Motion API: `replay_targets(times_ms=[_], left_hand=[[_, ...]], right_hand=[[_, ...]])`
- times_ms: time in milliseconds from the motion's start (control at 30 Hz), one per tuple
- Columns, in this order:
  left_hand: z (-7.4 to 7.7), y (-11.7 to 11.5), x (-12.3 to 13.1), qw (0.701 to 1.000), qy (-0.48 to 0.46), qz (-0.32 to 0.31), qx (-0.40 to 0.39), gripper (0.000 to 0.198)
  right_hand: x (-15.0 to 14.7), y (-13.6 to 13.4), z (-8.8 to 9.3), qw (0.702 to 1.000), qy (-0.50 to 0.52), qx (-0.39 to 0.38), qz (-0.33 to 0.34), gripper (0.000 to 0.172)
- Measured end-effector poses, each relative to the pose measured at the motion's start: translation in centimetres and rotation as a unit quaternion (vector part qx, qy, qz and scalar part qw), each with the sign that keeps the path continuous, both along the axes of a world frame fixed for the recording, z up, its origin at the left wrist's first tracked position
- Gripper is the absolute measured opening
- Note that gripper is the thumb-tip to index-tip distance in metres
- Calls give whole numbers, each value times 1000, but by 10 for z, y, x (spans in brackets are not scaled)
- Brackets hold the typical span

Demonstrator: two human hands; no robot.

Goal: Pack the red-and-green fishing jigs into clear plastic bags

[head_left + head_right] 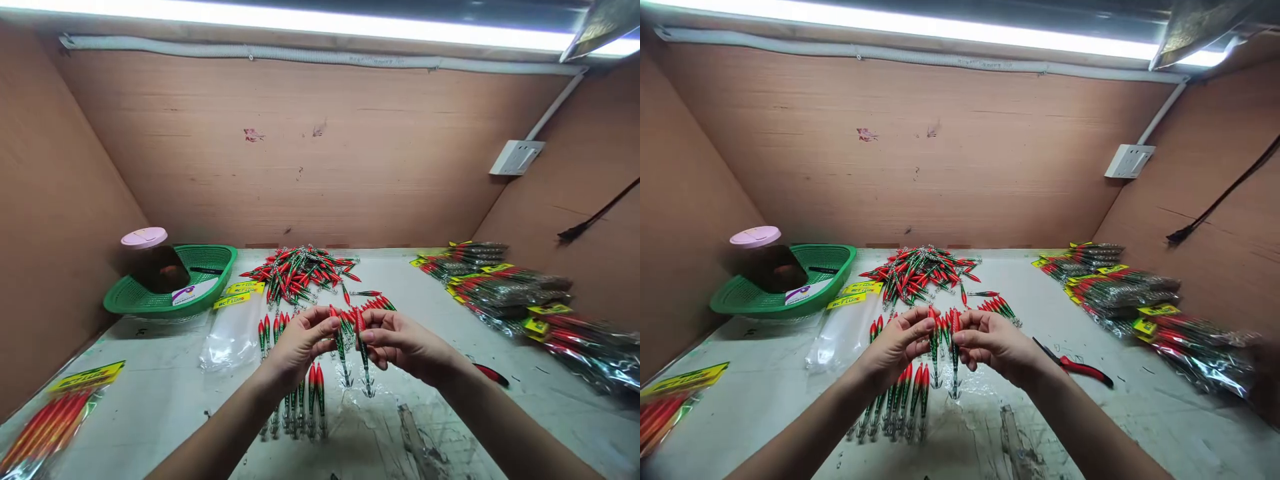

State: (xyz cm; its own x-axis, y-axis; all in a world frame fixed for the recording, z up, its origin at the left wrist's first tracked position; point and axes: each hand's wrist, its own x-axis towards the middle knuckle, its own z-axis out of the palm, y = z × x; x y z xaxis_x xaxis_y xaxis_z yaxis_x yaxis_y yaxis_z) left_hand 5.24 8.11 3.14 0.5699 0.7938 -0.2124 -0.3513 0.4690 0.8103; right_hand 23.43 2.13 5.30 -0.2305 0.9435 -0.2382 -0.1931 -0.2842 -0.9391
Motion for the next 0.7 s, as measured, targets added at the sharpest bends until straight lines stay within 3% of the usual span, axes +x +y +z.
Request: replay_targets(times_ms=[67, 133, 267, 367, 467, 533, 567, 600, 667, 700], left_hand=[[-1, -1, -5, 1000, 4, -7, 7, 37], [-4, 2, -12, 1000, 13, 6, 17, 37], [-12, 14, -25, 998, 30, 49, 26, 39], [-16, 19, -30, 998, 32, 48, 24, 40], [-13, 18, -31, 998, 35, 44, 18, 41], [-9, 15, -31, 999, 39, 36, 12, 44], [-7, 14, -30, 999, 41, 29, 9, 45], [-6, 13, -30, 999, 41, 22, 8, 45], [-4, 10, -29, 999, 39, 13, 10, 43], [-3, 8, -29, 999, 38, 11, 12, 42]], right_hand=[[-4, -1, -3, 999, 38, -11, 1, 41], [-8, 0, -14, 1000, -7, -20, -10, 39], [-33, 6, -63, 983, -170, -55, -50, 32], [-58, 8, -99, 971, -217, -70, -67, 34], [-57, 0, -106, 970, -227, -48, -79, 34], [-27, -13, -102, 951, -286, 5, -119, 33], [-4, -21, -101, 904, -393, 65, -158, 34], [22, -31, -103, 826, -508, 113, -217, 36], [79, -53, -115, 678, -662, 134, -290, 44], [104, -64, -126, 633, -707, 127, -290, 46]])
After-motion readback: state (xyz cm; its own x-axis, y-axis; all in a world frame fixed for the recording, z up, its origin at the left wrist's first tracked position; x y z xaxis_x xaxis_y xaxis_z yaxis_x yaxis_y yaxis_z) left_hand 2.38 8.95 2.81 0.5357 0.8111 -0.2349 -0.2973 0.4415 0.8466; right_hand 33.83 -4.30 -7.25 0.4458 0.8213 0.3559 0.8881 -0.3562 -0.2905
